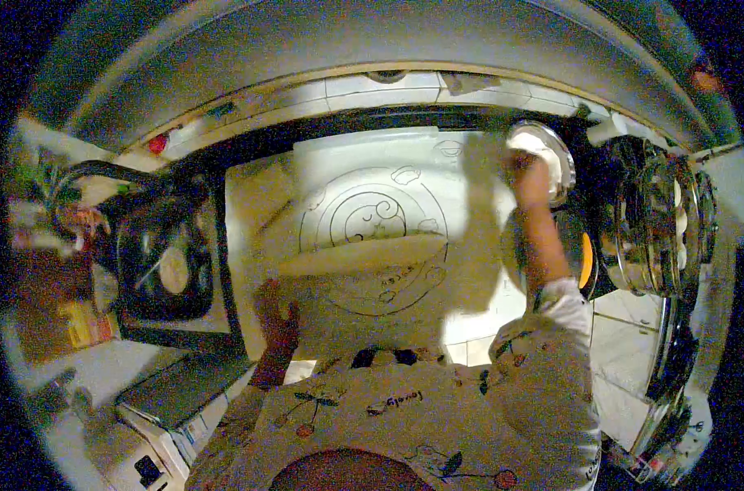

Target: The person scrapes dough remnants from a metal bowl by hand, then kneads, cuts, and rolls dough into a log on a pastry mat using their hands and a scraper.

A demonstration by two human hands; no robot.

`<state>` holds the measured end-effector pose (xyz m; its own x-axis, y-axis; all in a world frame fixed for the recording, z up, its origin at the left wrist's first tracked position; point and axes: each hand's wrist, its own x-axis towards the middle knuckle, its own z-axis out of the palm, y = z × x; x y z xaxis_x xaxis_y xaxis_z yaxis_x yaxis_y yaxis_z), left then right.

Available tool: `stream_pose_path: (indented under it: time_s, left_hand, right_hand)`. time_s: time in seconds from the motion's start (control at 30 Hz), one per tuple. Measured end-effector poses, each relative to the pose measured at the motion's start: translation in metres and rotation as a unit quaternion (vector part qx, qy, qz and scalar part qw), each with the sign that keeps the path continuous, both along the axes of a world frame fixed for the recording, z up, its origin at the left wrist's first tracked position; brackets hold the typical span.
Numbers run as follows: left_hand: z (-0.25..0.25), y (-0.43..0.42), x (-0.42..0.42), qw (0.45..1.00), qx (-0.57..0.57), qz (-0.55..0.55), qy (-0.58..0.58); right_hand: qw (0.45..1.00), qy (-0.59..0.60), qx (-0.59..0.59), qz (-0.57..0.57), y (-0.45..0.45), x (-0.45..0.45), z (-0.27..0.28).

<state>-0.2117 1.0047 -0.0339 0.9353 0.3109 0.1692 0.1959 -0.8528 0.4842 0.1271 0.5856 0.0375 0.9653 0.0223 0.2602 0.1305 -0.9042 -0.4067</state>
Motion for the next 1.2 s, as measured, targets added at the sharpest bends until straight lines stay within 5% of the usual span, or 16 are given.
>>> stream_pose_path:
  time_s: [0.1,0.2,0.3,0.43,0.53,0.57,0.63,0.73,0.8,0.83,1.0,1.07,1.13,1.17,1.2]
  left_hand:
    - [-0.005,-0.002,-0.003,1.000,-0.003,-0.020,-0.020]
    - [0.001,-0.001,-0.003,0.999,-0.011,-0.029,-0.032]
    - [0.001,0.014,-0.012,0.999,-0.018,-0.022,-0.015]
    - [-0.019,0.037,-0.035,0.998,0.043,-0.035,0.000]
    - [-0.013,0.037,-0.043,1.000,0.008,-0.027,-0.005]
    - [0.001,0.029,-0.043,1.000,-0.014,-0.009,0.005]
    - [0.005,0.029,-0.046,0.999,-0.036,0.000,0.005]
    - [-0.002,0.031,-0.044,0.997,-0.050,-0.037,-0.036]
    - [0.014,0.030,-0.036,0.993,-0.068,-0.072,-0.062]
    - [0.007,0.032,-0.034,0.993,-0.062,-0.088,-0.039]
    - [-0.004,0.024,0.006,0.972,0.014,-0.229,-0.053]
    - [0.007,0.008,0.040,0.968,0.047,-0.240,-0.045]
    - [0.010,-0.012,0.070,0.962,0.084,-0.258,-0.018]
    - [0.010,-0.022,0.082,0.958,0.105,-0.265,0.009]
    - [0.009,-0.035,0.094,0.953,0.127,-0.272,0.035]
  right_hand:
    - [0.903,0.215,0.306,0.209,0.065,-0.075,-0.051]
    - [0.933,0.089,0.074,0.341,0.120,-0.140,-0.050]
    - [0.931,-0.059,0.082,0.350,0.130,-0.160,-0.082]
    - [0.951,-0.065,0.012,0.303,0.232,-0.195,-0.074]
    - [0.919,-0.028,0.110,0.377,0.312,-0.213,-0.082]
    - [0.919,-0.030,0.051,0.390,0.326,-0.215,-0.086]
    - [0.908,-0.028,-0.068,0.413,0.341,-0.218,-0.087]
    - [0.901,-0.060,-0.006,0.430,0.289,-0.206,-0.058]
    - [0.922,0.120,-0.096,0.354,0.246,-0.196,-0.049]
    - [0.926,0.040,-0.090,0.363,0.217,-0.192,-0.042]
    - [0.980,0.080,-0.088,0.161,0.107,-0.192,-0.053]
    - [0.988,-0.006,-0.134,0.077,0.078,-0.198,-0.076]
    - [0.950,0.122,0.284,-0.054,0.072,-0.215,-0.067]
    - [0.996,0.033,0.066,0.046,0.058,-0.220,-0.077]
    - [0.983,0.140,0.122,-0.012,0.067,-0.228,-0.055]
